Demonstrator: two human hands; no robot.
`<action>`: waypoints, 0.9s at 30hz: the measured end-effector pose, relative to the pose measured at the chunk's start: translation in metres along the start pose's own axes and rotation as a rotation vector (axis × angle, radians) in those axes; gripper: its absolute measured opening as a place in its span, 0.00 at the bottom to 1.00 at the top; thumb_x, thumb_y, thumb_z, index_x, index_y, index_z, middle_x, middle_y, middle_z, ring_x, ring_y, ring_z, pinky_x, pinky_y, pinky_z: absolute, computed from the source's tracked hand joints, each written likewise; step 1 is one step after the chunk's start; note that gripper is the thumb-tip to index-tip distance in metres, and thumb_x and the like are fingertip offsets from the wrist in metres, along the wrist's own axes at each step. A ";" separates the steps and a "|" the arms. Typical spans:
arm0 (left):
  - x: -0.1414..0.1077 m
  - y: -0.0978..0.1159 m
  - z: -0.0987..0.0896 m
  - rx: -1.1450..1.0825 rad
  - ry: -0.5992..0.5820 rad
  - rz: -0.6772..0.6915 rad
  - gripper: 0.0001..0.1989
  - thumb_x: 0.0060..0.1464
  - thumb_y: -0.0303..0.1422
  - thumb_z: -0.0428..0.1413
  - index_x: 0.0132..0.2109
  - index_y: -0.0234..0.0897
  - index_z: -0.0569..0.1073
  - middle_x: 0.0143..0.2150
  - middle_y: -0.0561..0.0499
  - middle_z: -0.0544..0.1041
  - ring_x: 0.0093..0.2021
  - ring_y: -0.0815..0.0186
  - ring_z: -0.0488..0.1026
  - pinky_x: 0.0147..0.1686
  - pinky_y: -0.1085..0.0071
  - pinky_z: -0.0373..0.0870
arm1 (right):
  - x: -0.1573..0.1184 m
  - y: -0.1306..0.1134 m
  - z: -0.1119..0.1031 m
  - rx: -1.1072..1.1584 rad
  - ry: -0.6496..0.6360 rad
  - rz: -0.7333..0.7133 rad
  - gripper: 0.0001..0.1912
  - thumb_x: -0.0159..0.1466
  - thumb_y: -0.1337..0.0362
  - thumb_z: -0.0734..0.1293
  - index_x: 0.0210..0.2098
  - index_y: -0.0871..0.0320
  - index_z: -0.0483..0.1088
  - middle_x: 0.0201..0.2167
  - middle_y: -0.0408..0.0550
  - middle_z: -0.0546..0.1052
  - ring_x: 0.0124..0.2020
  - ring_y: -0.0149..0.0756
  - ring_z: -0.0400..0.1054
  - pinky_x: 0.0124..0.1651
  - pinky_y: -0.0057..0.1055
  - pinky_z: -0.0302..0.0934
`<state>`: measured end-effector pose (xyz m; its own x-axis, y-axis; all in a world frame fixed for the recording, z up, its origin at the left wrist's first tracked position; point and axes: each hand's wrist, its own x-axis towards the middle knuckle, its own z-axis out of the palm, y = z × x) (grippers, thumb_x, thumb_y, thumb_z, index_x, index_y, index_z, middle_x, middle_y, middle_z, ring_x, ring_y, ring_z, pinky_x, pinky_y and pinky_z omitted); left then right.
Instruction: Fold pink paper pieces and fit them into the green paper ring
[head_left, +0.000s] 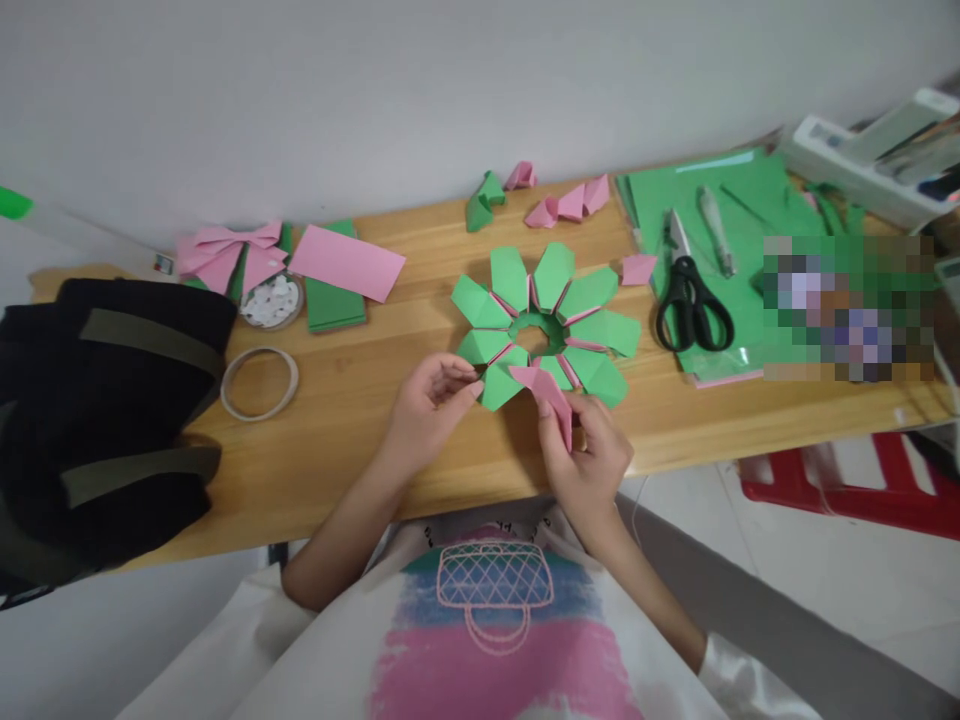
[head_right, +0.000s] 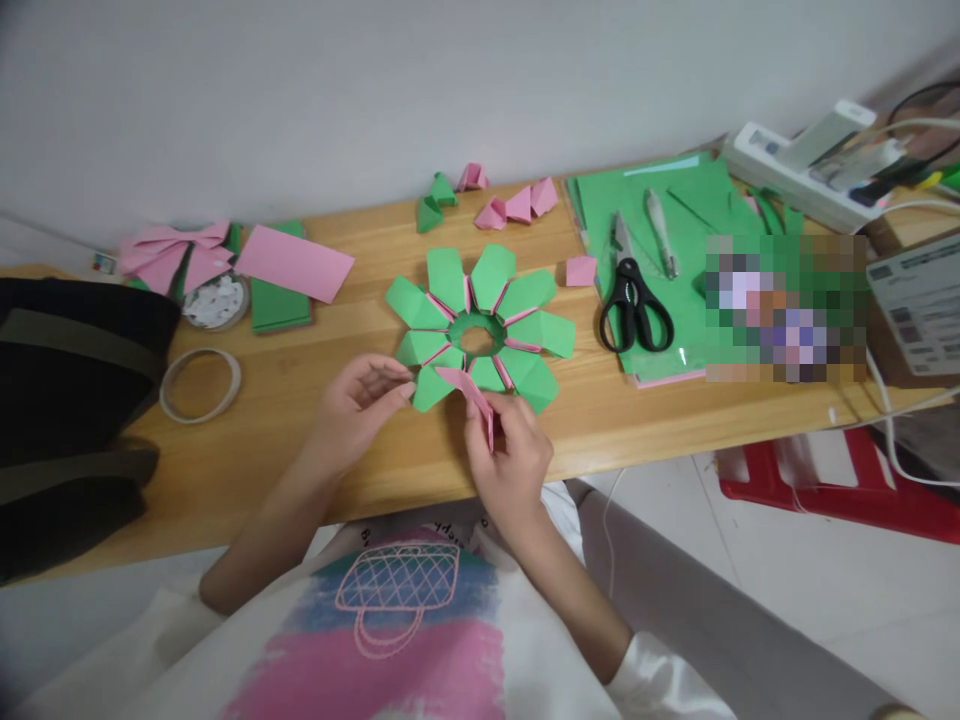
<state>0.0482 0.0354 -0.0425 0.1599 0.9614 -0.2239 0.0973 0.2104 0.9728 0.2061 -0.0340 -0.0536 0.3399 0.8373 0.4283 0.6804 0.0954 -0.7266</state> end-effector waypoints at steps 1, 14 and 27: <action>0.000 0.000 0.001 -0.027 0.002 -0.019 0.11 0.45 0.33 0.63 0.35 0.37 0.69 0.32 0.53 0.75 0.35 0.68 0.74 0.37 0.71 0.71 | -0.001 0.000 0.000 0.002 -0.002 0.016 0.03 0.64 0.67 0.66 0.39 0.56 0.71 0.26 0.42 0.75 0.25 0.30 0.67 0.30 0.27 0.63; 0.004 0.002 0.005 -0.255 -0.078 -0.162 0.12 0.39 0.32 0.65 0.31 0.35 0.71 0.27 0.56 0.73 0.25 0.74 0.68 0.25 0.76 0.69 | 0.005 -0.007 -0.027 -0.072 -0.299 0.009 0.19 0.63 0.66 0.63 0.54 0.55 0.60 0.32 0.43 0.77 0.28 0.33 0.72 0.32 0.30 0.67; 0.003 -0.004 0.007 -0.327 -0.119 -0.200 0.07 0.40 0.31 0.64 0.29 0.36 0.75 0.26 0.55 0.75 0.26 0.73 0.70 0.26 0.76 0.69 | 0.047 -0.025 -0.030 -0.482 -0.679 -0.040 0.21 0.63 0.61 0.62 0.54 0.60 0.64 0.24 0.45 0.78 0.20 0.38 0.69 0.21 0.29 0.48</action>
<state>0.0548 0.0364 -0.0472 0.2841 0.8726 -0.3973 -0.1768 0.4549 0.8728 0.2247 -0.0131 0.0006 -0.0513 0.9954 -0.0805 0.9396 0.0208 -0.3417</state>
